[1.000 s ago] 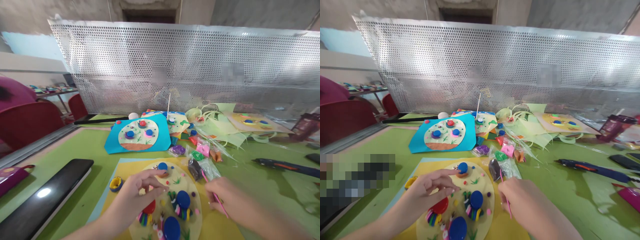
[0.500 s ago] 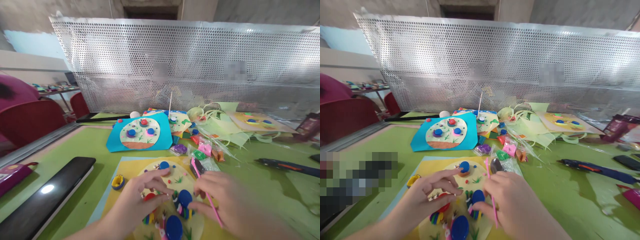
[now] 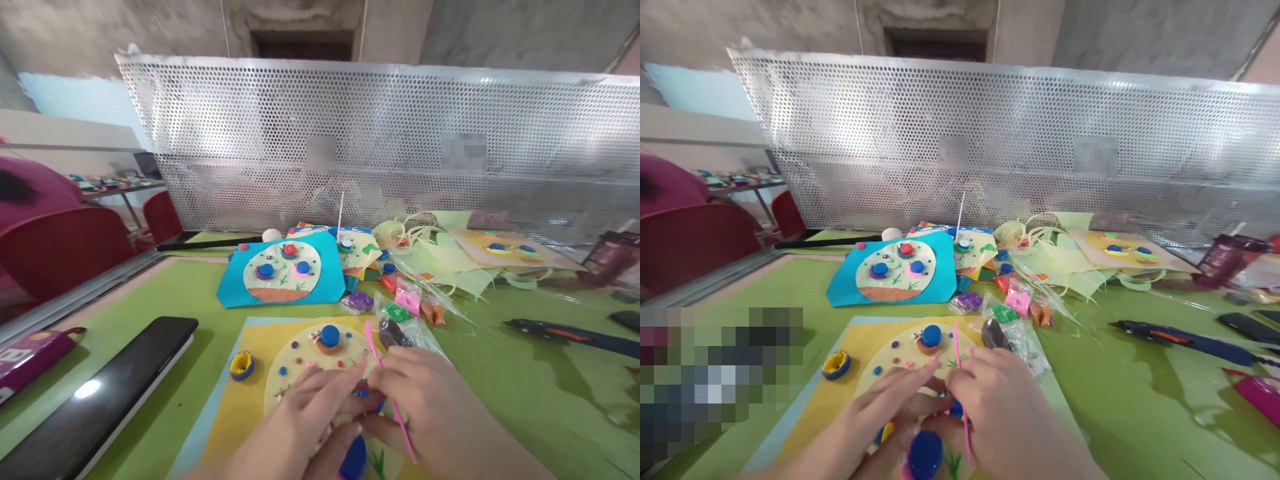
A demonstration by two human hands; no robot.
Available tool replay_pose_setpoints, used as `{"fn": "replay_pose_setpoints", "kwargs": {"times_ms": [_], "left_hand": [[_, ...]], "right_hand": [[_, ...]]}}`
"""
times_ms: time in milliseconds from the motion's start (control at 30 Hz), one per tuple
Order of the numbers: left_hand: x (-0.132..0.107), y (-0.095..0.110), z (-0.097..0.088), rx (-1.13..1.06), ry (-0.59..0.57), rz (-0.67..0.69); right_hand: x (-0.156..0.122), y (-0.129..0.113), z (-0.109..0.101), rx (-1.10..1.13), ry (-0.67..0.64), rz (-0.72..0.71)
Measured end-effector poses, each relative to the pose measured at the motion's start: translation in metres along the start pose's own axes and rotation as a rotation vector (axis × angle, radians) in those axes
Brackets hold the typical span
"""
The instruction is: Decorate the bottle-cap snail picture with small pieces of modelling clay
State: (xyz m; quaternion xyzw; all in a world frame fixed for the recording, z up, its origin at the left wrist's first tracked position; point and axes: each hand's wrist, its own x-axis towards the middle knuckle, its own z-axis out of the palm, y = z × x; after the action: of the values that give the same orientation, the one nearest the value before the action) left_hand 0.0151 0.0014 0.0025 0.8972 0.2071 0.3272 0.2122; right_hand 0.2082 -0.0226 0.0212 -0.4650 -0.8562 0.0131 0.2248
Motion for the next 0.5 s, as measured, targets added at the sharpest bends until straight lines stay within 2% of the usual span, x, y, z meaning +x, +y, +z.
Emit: {"fn": "replay_pose_setpoints", "kwargs": {"times_ms": [100,300,500], "left_hand": [[-0.001,0.002,-0.001,0.067,-0.006,0.079],[-0.004,0.006,0.001,0.16,0.047,0.056],[-0.003,0.003,0.002,0.207,0.037,0.103]], "right_hand": [[0.0,-0.002,0.002,0.013,-0.022,0.004],[0.006,0.002,-0.004,-0.018,-0.038,0.054],[0.01,-0.001,-0.005,-0.006,-0.044,0.051]]}}
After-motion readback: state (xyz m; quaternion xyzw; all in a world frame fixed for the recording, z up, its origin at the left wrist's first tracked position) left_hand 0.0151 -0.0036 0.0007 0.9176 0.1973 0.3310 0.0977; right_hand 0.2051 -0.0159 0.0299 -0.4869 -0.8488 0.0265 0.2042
